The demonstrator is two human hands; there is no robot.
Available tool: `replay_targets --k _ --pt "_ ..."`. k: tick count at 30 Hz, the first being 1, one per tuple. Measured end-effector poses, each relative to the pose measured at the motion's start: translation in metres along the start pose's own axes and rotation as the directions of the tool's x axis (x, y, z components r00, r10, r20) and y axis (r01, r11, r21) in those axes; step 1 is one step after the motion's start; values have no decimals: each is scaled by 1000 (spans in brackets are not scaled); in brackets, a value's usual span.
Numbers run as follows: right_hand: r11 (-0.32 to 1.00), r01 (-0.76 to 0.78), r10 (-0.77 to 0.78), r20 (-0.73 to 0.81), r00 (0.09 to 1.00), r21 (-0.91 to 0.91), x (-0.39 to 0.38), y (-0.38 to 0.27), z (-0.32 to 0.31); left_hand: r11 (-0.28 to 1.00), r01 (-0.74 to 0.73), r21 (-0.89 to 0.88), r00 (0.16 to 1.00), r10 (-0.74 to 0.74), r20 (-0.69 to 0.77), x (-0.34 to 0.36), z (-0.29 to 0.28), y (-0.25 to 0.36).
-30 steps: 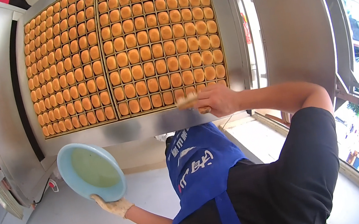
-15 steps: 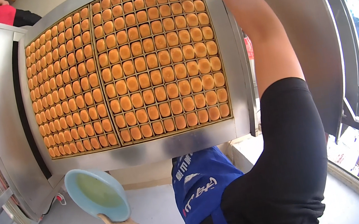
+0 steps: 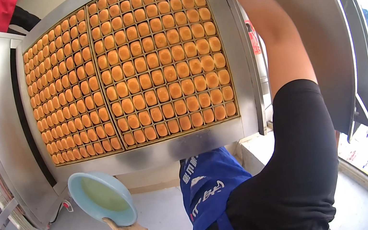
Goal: The person uses a brush to apply oil from a bowl to a metal grid, then uses a metal tool to lift batches of small square cakes from the grid and places them onto a large metal tray.
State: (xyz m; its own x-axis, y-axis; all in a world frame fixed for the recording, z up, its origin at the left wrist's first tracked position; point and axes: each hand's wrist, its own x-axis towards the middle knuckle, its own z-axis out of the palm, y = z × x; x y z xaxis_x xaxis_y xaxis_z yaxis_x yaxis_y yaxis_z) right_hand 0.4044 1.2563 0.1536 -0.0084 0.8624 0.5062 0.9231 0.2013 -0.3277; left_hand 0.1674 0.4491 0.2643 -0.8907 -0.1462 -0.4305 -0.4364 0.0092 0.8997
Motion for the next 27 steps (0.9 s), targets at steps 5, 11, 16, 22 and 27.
replay_targets --k 5,11,16,22,27 --pt "798 278 -442 207 873 534 -64 -5 -23 998 -13 56 1000 13 0 3 -10 0" --pt "776 493 -607 250 755 393 -244 31 -129 999 32 13 998 -33 47 22 -30 0" --pt "798 442 -583 337 739 410 -410 55 -260 1000 8 -10 993 -7 120 31 -54 2" --pt "892 208 -362 359 861 401 -499 -34 -331 998 -2 -68 988 13 154 29 -81 3" --pt "417 -584 130 591 796 696 -502 -152 -291 999 6 -31 985 -1 172 19 -95 10"
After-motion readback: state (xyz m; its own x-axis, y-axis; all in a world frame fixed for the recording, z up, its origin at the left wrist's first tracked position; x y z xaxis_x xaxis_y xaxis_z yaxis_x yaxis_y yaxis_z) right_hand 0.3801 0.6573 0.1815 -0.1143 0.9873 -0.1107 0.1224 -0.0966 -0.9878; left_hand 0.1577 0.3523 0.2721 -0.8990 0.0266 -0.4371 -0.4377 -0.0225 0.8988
